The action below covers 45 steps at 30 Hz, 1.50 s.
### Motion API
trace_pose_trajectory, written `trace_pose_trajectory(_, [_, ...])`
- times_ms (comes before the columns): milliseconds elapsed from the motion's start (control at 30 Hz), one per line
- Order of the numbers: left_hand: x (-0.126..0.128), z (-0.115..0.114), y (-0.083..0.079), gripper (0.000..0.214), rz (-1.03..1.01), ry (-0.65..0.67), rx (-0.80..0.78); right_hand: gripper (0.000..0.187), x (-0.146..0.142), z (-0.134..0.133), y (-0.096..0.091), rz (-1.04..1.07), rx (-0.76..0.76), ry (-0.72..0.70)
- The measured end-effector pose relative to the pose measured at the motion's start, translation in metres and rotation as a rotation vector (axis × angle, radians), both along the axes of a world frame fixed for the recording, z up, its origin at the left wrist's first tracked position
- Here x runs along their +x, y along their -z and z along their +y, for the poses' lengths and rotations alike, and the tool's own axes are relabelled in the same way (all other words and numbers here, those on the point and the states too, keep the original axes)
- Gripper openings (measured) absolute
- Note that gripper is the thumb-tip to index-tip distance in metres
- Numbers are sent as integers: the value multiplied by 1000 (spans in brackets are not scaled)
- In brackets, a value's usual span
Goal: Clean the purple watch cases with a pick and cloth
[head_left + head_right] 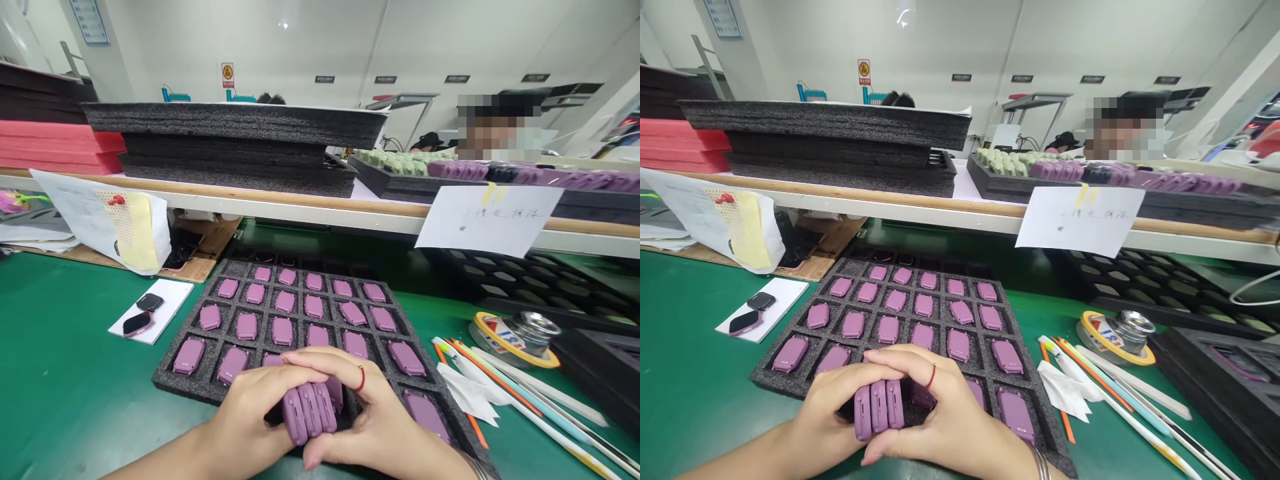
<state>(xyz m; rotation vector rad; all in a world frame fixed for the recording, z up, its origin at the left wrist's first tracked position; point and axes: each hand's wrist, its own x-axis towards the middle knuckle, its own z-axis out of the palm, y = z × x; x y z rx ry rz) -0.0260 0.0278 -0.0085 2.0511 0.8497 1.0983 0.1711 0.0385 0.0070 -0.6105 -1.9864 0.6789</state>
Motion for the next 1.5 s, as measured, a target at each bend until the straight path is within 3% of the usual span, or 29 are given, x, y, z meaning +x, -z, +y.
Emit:
trace_pose_trajectory(367, [-2,-1,3,39,-20,44,46,72,-1,-6,-5,-2,5,-15])
trace_pose_trajectory(633, [-3,1,3,35,-49,142,44,82,-3,-17,-4,-43,139,60])
trace_pose_trajectory(967, [1,5,3,43,-197,267,48,79,-6,-21,2,-84,258,164])
trace_pose_trajectory(1100, [6,3,7,43,-163,132,-28,74,-9,-22,0,-143,28,167])
trace_pose_trajectory(1233, [9,2,13,42,45,19,-157,85,4,-27,-13,-351,-203,176])
trace_pose_trajectory(1300, [8,4,17,44,143,-31,-194,72,23,-28,-20,-472,-205,263])
trace_pose_trajectory(1400, [4,9,22,45,237,-48,-233,35,67,-20,-23,-631,-207,567])
trace_pose_trajectory(1500, [2,12,28,45,281,-38,-241,30,123,-7,-12,-712,-266,900])
